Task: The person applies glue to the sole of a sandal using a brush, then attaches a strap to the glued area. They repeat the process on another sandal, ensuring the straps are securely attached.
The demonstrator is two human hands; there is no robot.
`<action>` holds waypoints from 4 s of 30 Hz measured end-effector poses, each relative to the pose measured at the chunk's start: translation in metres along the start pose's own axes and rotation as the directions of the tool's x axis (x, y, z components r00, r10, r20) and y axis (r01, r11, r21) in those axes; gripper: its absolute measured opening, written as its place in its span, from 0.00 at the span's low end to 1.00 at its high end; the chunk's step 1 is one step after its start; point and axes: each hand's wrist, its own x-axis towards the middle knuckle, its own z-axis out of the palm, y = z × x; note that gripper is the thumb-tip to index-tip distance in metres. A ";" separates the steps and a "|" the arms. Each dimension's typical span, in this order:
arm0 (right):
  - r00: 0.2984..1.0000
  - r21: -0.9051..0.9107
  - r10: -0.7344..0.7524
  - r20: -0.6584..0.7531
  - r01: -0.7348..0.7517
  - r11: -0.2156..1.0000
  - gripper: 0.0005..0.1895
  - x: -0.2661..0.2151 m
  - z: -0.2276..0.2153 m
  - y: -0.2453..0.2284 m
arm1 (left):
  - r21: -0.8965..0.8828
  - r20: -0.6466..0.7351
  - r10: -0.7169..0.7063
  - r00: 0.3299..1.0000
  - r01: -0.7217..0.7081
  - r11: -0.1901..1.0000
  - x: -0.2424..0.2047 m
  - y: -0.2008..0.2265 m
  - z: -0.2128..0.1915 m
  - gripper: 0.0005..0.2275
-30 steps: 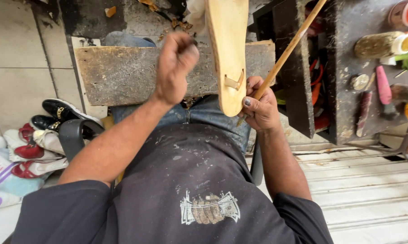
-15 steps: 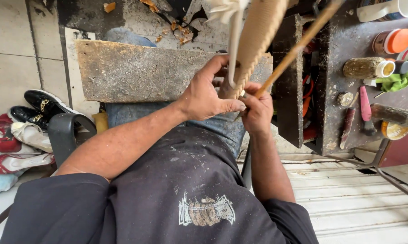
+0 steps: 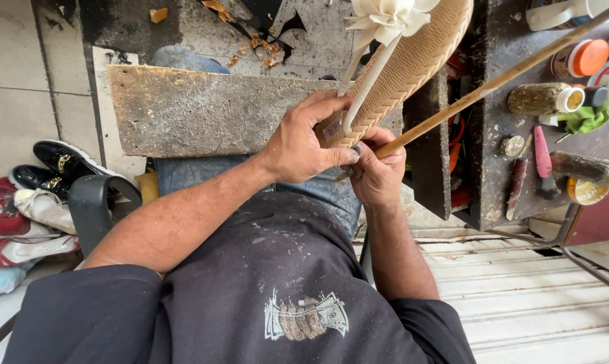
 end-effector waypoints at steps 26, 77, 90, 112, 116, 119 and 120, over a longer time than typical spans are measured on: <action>0.984 -0.083 -0.178 0.005 0.178 0.981 0.11 0.007 0.008 -0.007 | -0.148 0.040 -0.141 0.989 0.145 0.978 0.002 -0.022 0.013 0.25; 0.631 -0.843 -0.767 0.116 0.470 0.260 0.26 0.014 -0.145 -0.274 | -0.839 0.338 -0.413 0.846 0.469 0.274 0.024 -0.039 0.009 0.11; 0.848 -0.973 -0.524 0.081 0.181 0.142 0.07 0.114 -0.170 -0.272 | -0.839 0.254 -0.450 0.856 0.427 0.339 0.022 -0.021 -0.001 0.13; 0.576 -0.615 -0.675 -0.461 0.341 0.711 0.08 0.110 -0.212 -0.239 | -0.818 0.279 -0.374 0.885 0.422 0.389 0.032 -0.002 -0.001 0.26; 0.487 -0.578 -0.740 -0.463 0.467 0.669 0.09 0.089 -0.141 -0.237 | -0.862 0.158 -0.519 0.840 0.374 0.342 0.032 -0.006 0.009 0.19; 0.802 -0.030 -0.349 -0.485 0.384 0.923 0.11 0.047 -0.072 -0.225 | -0.881 0.232 -0.470 0.852 0.389 0.270 0.026 -0.012 0.008 0.13; 0.869 -0.122 -0.443 -0.221 0.426 0.897 0.13 0.036 -0.073 -0.212 | -0.885 0.322 -0.371 0.871 0.416 0.210 0.031 -0.011 0.011 0.15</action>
